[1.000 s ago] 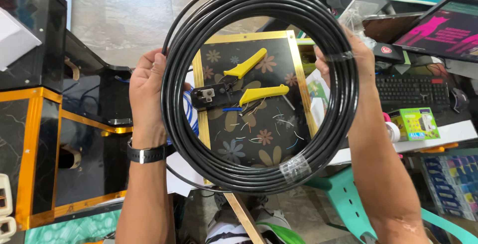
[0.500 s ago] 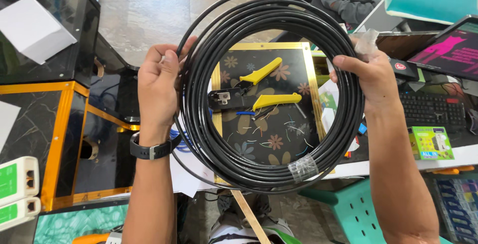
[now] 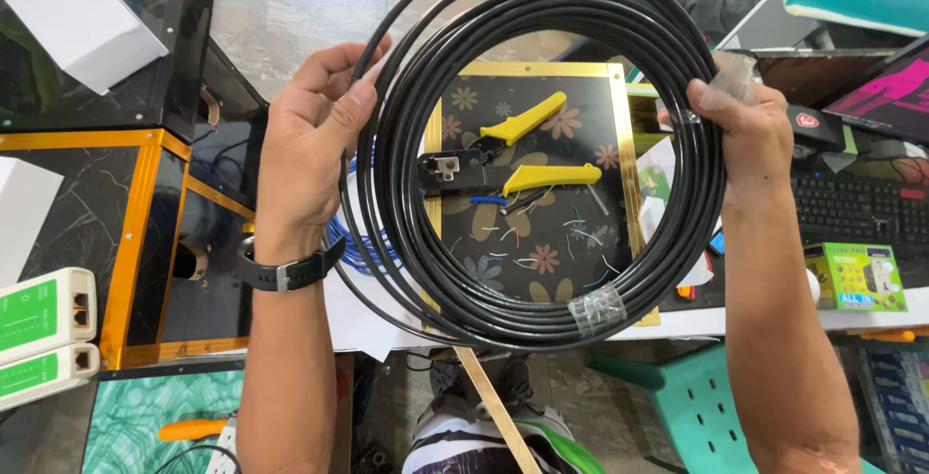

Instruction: The person handles a coiled black network cable on the work counter, picks up an RJ45 connector, strips the cable end with wire strippers, untwists and arranges the exposed colored wires, trims them, inserts the wires into the connector, and squeezes the connector with yellow-handled crimping pliers.

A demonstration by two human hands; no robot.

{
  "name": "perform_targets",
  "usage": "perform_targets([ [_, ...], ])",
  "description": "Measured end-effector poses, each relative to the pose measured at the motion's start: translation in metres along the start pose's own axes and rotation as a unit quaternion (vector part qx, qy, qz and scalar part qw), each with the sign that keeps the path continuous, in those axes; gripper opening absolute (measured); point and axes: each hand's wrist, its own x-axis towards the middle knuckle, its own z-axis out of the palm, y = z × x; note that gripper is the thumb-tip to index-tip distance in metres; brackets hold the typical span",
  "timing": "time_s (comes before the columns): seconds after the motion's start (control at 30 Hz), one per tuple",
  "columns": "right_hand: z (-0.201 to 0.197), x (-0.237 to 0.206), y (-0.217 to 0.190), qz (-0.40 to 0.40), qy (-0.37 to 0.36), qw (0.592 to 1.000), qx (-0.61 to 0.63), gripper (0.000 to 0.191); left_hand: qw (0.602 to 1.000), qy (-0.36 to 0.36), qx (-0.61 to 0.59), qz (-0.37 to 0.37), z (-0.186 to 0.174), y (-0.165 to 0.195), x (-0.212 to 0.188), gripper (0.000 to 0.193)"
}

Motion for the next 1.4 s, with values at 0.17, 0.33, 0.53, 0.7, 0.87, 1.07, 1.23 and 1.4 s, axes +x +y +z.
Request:
perform_targets([
  [0.17,-0.01,0.0,0.011,0.003,0.021,1.0,0.001,0.029,0.996,-0.027,0.056,-0.059,0.003,0.0,-0.009,0.066],
  [0.33,-0.014,-0.004,0.017,-0.04,-0.001,0.999,0.004,0.007,0.998,0.013,0.055,-0.037,0.001,-0.009,-0.013,0.056],
  [0.53,-0.016,-0.007,0.017,-0.048,-0.015,0.998,-0.042,0.013,0.996,0.029,0.079,-0.018,0.01,-0.016,-0.019,0.047],
  [0.7,-0.02,-0.003,0.021,-0.028,0.007,0.998,-0.048,0.007,0.852,0.086,0.489,0.163,0.055,0.003,-0.036,0.035],
  [0.87,-0.029,-0.002,0.031,0.02,0.044,0.995,-0.083,0.004,0.868,-0.196,0.436,0.138,0.125,0.006,-0.064,0.035],
  [1.07,-0.04,-0.001,0.045,0.116,-0.01,0.993,-0.035,0.019,0.806,-0.332,0.475,0.118,0.167,-0.009,-0.076,0.044],
  [1.23,-0.062,-0.015,0.033,0.179,-0.059,0.979,0.082,0.029,0.795,-0.339,0.494,0.096,0.174,-0.007,-0.079,0.019],
  [1.4,-0.077,-0.045,0.023,0.23,-0.095,0.961,0.117,0.034,0.783,-0.325,0.527,0.06,0.189,-0.001,-0.081,0.016],
])
